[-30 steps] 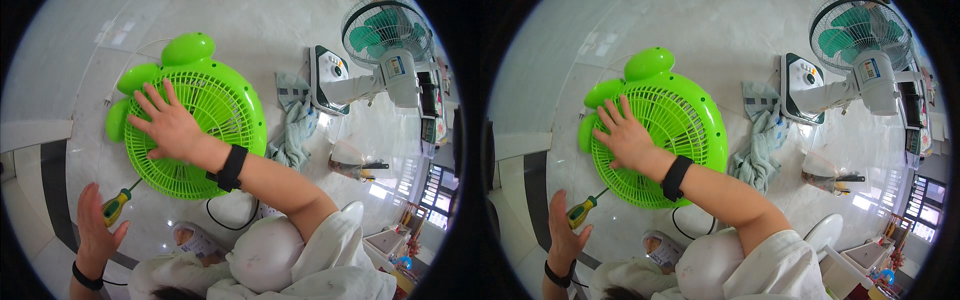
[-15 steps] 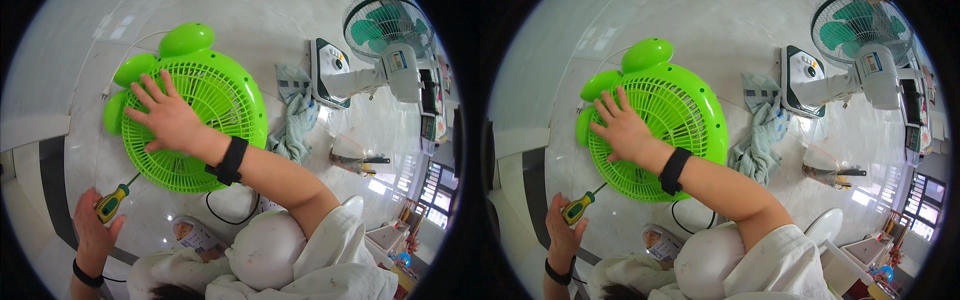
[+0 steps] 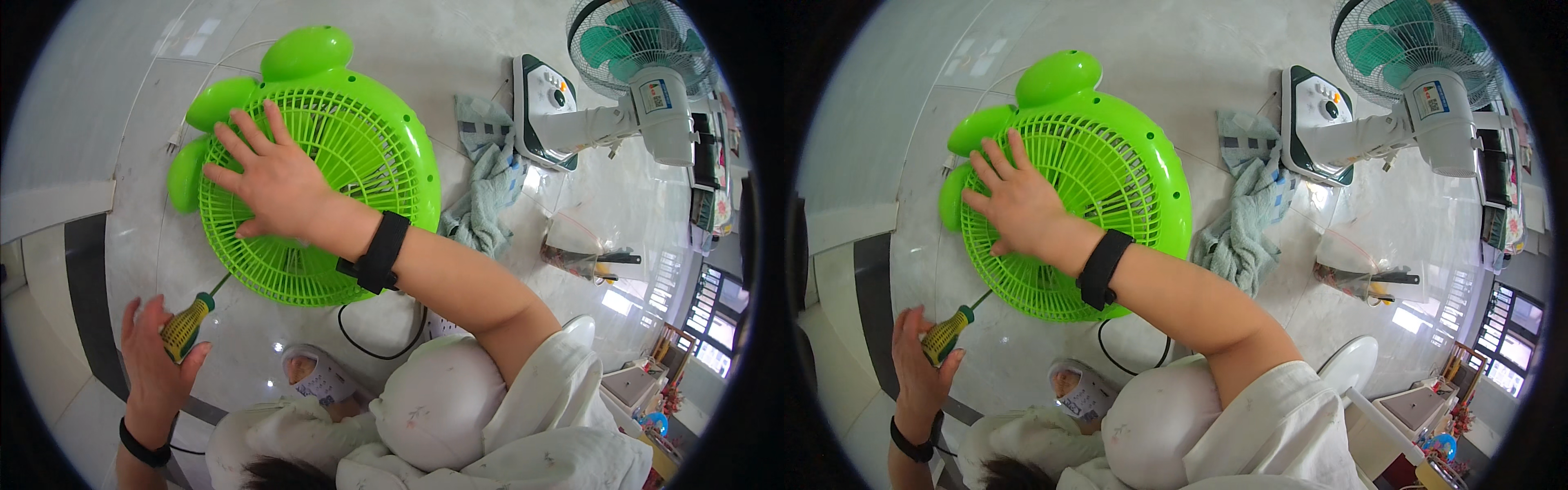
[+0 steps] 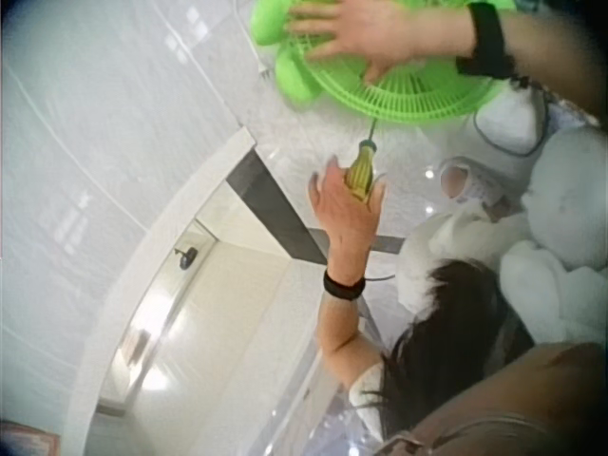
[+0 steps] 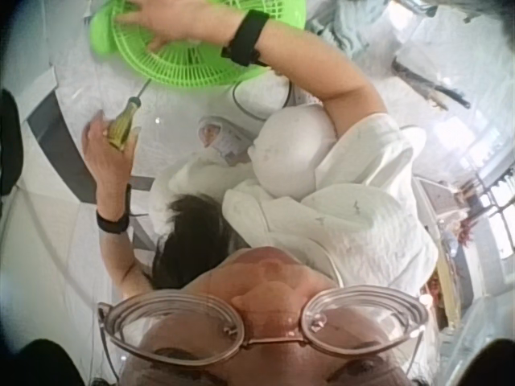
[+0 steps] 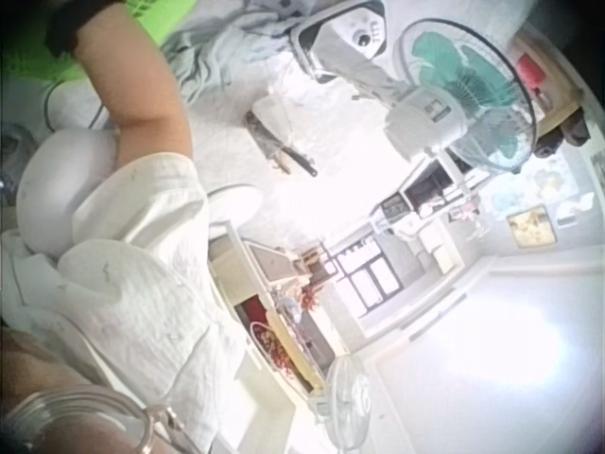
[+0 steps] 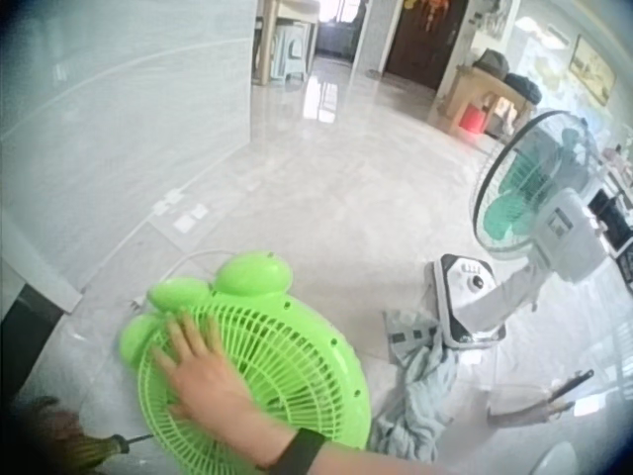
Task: The person uses a screwdriver to tighten screws on the base of a green turtle-shaped fan. They rotate the fan to access different screw holes and continue fastening the base components together.
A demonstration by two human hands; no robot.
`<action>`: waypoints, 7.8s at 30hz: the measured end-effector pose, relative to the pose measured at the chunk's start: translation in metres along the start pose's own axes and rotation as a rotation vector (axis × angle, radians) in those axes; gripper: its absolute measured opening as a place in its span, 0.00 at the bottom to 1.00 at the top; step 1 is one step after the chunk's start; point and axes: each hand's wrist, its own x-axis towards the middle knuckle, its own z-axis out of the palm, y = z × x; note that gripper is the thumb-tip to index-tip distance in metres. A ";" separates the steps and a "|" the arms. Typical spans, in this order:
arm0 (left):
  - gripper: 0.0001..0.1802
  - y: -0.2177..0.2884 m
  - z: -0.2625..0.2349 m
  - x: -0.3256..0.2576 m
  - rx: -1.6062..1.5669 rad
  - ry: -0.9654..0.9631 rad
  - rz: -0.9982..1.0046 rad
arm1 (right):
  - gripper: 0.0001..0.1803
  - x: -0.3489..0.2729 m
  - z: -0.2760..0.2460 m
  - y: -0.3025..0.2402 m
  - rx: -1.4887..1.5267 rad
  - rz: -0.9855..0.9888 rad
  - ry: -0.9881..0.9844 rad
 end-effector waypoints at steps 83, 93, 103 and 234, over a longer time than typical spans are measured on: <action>0.18 -0.015 0.017 0.009 0.299 0.492 0.329 | 0.46 0.004 0.004 -0.001 -0.205 -0.073 0.132; 0.22 -0.024 0.011 -0.011 0.181 0.104 0.315 | 0.46 0.003 0.006 0.000 -0.195 -0.072 0.125; 0.26 -0.030 0.005 -0.003 0.177 0.117 0.324 | 0.46 0.005 0.007 0.001 -0.189 -0.086 0.164; 0.25 -0.074 0.267 -0.096 -0.245 0.477 -0.916 | 0.49 0.011 -0.002 0.013 -0.260 -0.040 0.003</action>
